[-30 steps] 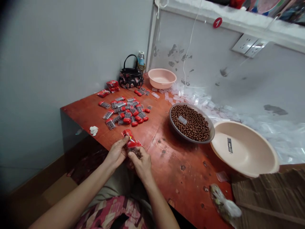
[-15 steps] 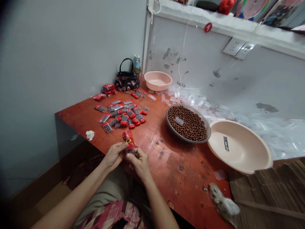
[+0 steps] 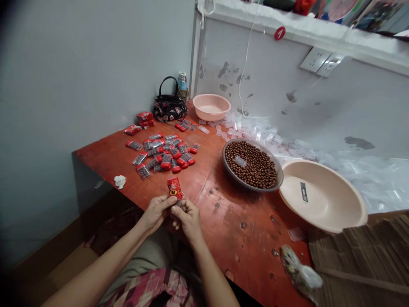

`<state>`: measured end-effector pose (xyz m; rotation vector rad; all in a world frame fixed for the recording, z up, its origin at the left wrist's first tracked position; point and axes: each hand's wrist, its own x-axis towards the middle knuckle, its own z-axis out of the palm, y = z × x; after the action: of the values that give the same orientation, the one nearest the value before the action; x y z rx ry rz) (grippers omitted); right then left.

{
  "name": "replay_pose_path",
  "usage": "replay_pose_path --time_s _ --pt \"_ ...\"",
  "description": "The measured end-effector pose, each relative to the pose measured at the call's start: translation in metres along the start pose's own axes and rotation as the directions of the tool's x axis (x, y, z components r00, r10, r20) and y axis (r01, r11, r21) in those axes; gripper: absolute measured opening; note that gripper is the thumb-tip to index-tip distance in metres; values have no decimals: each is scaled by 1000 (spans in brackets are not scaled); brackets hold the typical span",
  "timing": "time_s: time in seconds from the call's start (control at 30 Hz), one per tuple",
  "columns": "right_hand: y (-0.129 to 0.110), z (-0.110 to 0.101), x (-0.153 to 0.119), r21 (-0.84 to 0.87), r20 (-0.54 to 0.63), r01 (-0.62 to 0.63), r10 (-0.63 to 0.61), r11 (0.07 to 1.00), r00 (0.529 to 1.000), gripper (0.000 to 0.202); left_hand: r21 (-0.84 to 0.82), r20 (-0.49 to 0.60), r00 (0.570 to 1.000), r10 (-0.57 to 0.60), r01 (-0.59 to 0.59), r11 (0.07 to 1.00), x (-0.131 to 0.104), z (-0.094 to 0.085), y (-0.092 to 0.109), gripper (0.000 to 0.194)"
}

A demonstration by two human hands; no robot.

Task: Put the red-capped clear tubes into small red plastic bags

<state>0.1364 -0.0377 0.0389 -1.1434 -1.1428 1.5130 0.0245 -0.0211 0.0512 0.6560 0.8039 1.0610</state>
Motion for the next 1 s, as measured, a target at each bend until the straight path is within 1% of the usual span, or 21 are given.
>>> replay_pose_path --time_s 0.03,0.07,0.13,0.2,0.23,0.27,0.3,0.37,0.43,0.47,0.5,0.53,0.57,0.63,0.7,0.73,0.8,0.83,0.9,0.97,1.0 --pt "1 -2 0 10 25 -19 19 1000 1000 22 40 -3 1000 6 -6 999 -1 -1 -1 25" --pt "1 -4 1 -18 42 -23 24 1000 999 22 94 -25 999 23 -20 995 -1 -3 -3 25" --pt "-6 -11 3 -168 20 18 -15 986 1000 20 264 -93 991 97 -69 962 -1 -8 -4 26" --pt "-21 -20 7 -359 -71 107 -142 927 987 18 488 -125 973 195 -111 866 -2 -10 -3 26" --pt "-31 -24 9 -440 -113 159 -230 884 967 19 589 -116 965 234 -123 799 -3 -10 -1 26" --pt "-42 -28 12 -500 -119 217 -314 839 942 20 669 -97 960 264 -133 732 -4 -10 1 27" --pt "-53 -30 15 -543 -81 279 -379 792 922 21 724 -74 957 282 -143 675 -6 -8 4 26" --pt "-70 -33 20 -594 63 394 -449 701 892 16 779 -44 951 307 -160 607 -9 -3 9 25" --pt "-79 -32 26 -606 200 463 -440 646 875 7 797 -34 946 324 -170 580 -12 3 12 23" --pt "-80 -31 28 -604 239 476 -424 640 874 7 803 -35 943 332 -171 572 -13 5 12 23" --pt "-80 -29 31 -597 249 476 -415 646 875 11 810 -34 941 336 -171 561 -14 6 11 24" --pt "-78 -28 33 -587 223 464 -418 664 881 14 817 -28 942 335 -172 551 -14 7 9 25" --pt "-75 -27 36 -574 165 441 -431 690 887 16 818 -16 946 324 -174 548 -14 7 6 25" --pt "-69 -26 38 -530 0 397 -468 749 884 19 788 -18 961 275 -156 596 -13 4 -1 27" --pt "-62 -28 36 -464 -126 379 -483 801 866 16 682 -88 973 215 -98 724 -12 -1 -7 29" --pt "-59 -29 34 -432 -153 377 -478 819 865 15 593 -135 974 184 -70 802 -11 -4 -9 29" --pt "-51 -31 25 -387 -172 362 -452 848 876 26 370 -188 975 115 -38 928 -9 -6 -8 28" --pt "-47 -32 20 -375 -180 344 -432 861 884 31 256 -183 980 83 -34 966 -9 -6 -7 26" --pt "-38 -32 9 -365 -201 296 -384 883 901 31 65 -152 988 37 -27 998 -8 -3 -3 23" --pt "-28 -29 -1 -327 -194 238 -312 914 930 29 -59 -143 989 28 -37 998 -7 1 0 22" --pt "-24 -26 -5 -290 -167 209 -264 934 950 28 -105 -143 989 36 -51 993 -7 4 1 21"
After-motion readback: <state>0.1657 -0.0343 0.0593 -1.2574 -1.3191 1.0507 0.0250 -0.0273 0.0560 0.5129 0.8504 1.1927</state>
